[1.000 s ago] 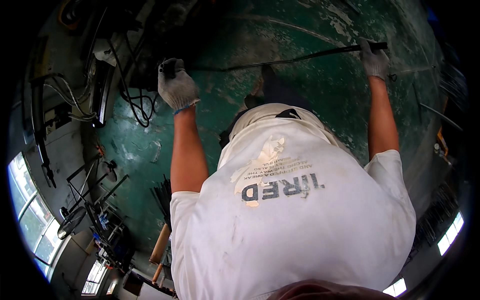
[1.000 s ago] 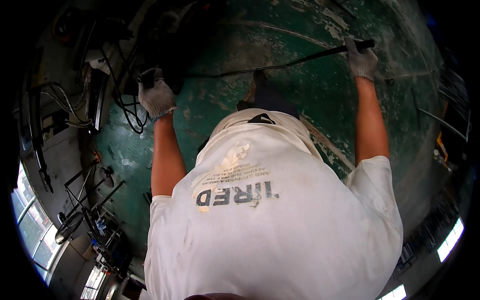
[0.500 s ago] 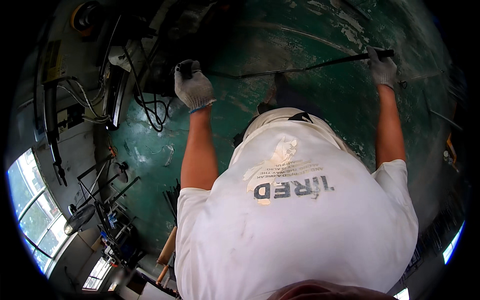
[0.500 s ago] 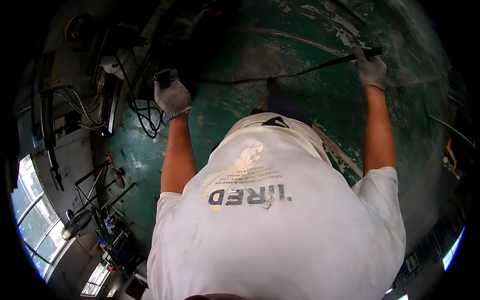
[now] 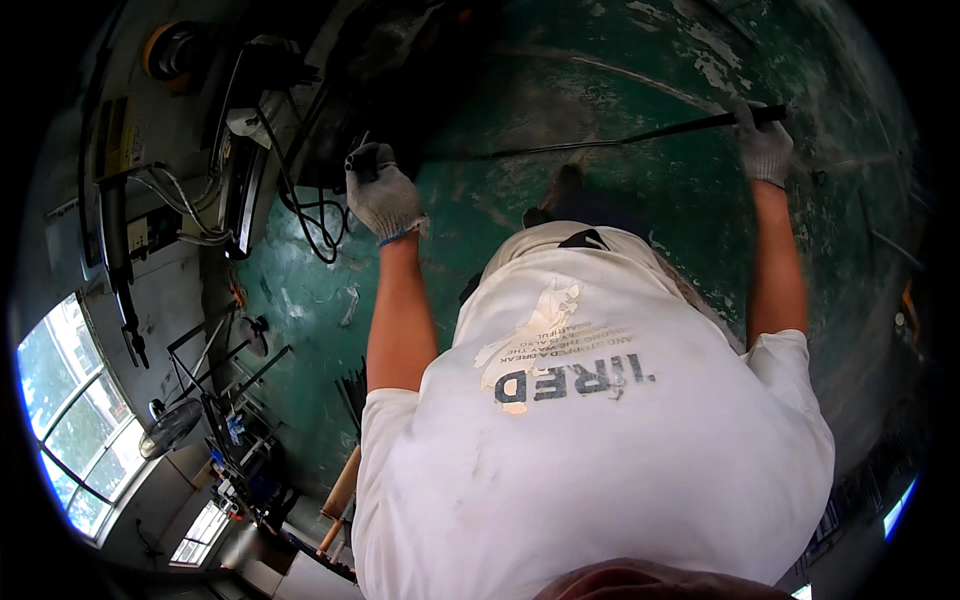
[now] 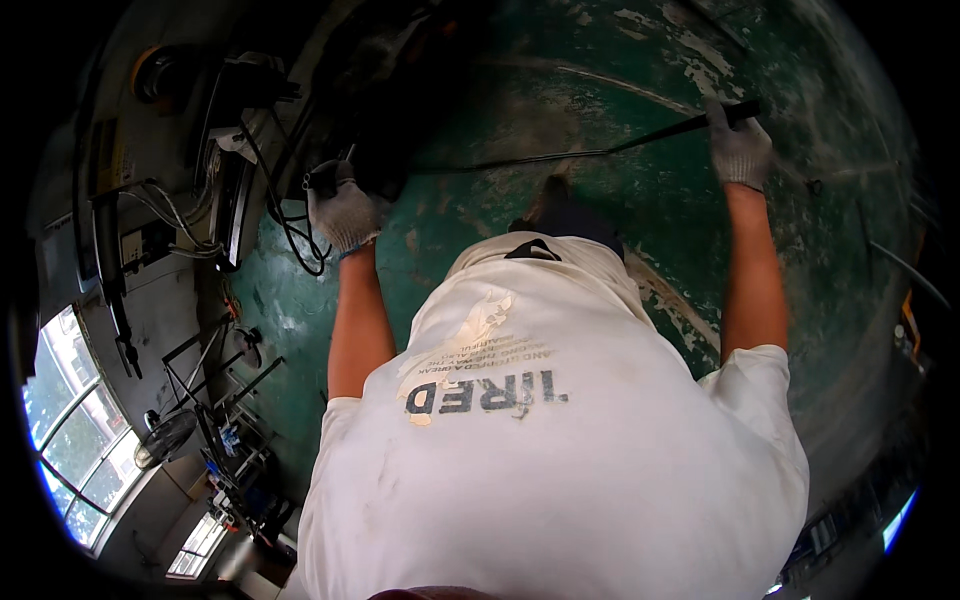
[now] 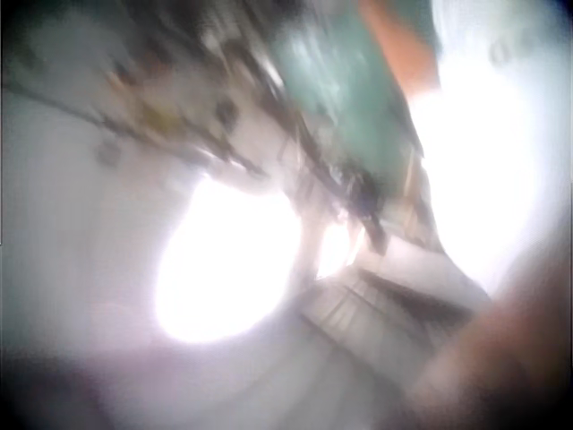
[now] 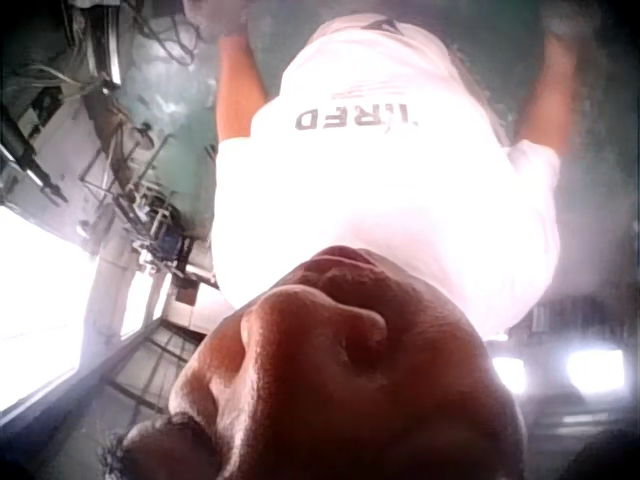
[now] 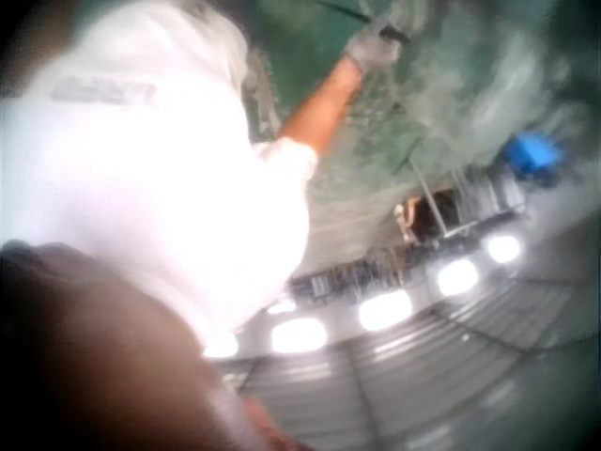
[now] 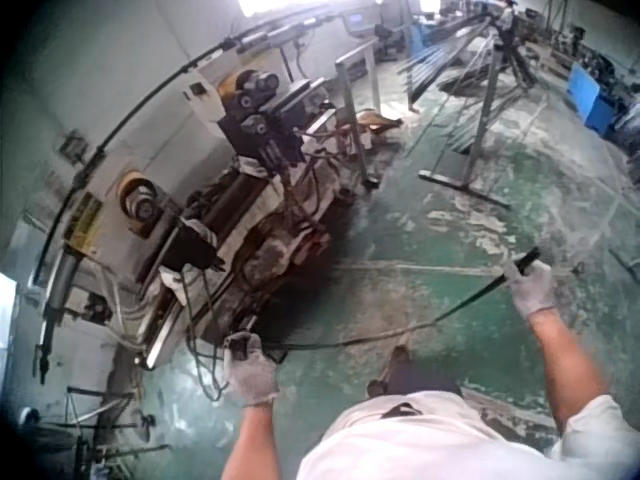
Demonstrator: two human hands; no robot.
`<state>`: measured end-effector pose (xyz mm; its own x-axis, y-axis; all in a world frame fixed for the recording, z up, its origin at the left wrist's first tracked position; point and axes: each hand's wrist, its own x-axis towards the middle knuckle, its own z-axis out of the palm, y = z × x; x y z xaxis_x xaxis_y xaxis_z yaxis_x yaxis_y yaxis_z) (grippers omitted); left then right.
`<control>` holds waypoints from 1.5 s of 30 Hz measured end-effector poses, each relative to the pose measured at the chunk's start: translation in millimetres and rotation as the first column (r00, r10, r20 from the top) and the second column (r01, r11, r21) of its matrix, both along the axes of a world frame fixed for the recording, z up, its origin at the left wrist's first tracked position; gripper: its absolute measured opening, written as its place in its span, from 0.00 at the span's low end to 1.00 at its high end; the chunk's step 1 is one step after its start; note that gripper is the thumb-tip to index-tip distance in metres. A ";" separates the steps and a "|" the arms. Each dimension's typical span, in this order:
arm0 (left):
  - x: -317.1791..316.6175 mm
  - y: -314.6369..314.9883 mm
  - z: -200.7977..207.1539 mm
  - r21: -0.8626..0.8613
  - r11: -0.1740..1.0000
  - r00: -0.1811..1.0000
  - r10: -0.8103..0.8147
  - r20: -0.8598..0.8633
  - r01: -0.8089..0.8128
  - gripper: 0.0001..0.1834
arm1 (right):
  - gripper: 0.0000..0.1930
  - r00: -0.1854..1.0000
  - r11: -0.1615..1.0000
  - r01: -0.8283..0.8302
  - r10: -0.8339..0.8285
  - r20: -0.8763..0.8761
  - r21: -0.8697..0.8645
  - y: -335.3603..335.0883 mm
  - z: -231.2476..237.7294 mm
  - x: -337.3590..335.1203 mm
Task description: The person operates a pipe bending machine in a workshop, feeding several long metal pipes into the mechanism, operating the control panel, and measuring the resulting bend with a tape measure.
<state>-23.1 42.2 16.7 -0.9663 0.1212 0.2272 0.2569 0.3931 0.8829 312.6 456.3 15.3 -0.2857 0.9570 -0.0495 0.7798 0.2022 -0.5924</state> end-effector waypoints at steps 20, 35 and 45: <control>-8.8 25.4 17.1 -0.164 0.982 0.993 0.100 0.066 -0.088 0.06 | 0.21 0.992 0.991 -0.081 0.069 0.105 0.110 -7.2 12.8 -20.2; -4.4 12.2 9.4 -0.082 0.987 0.985 0.146 0.086 -0.139 0.08 | 0.21 0.963 0.982 -0.189 0.180 0.200 0.022 22.6 -0.1 -13.1; 4.1 2.2 -1.0 -0.076 0.986 0.989 0.151 -0.008 -0.151 0.05 | 0.21 0.963 0.972 -0.234 0.230 0.143 0.018 15.3 0.1 -13.5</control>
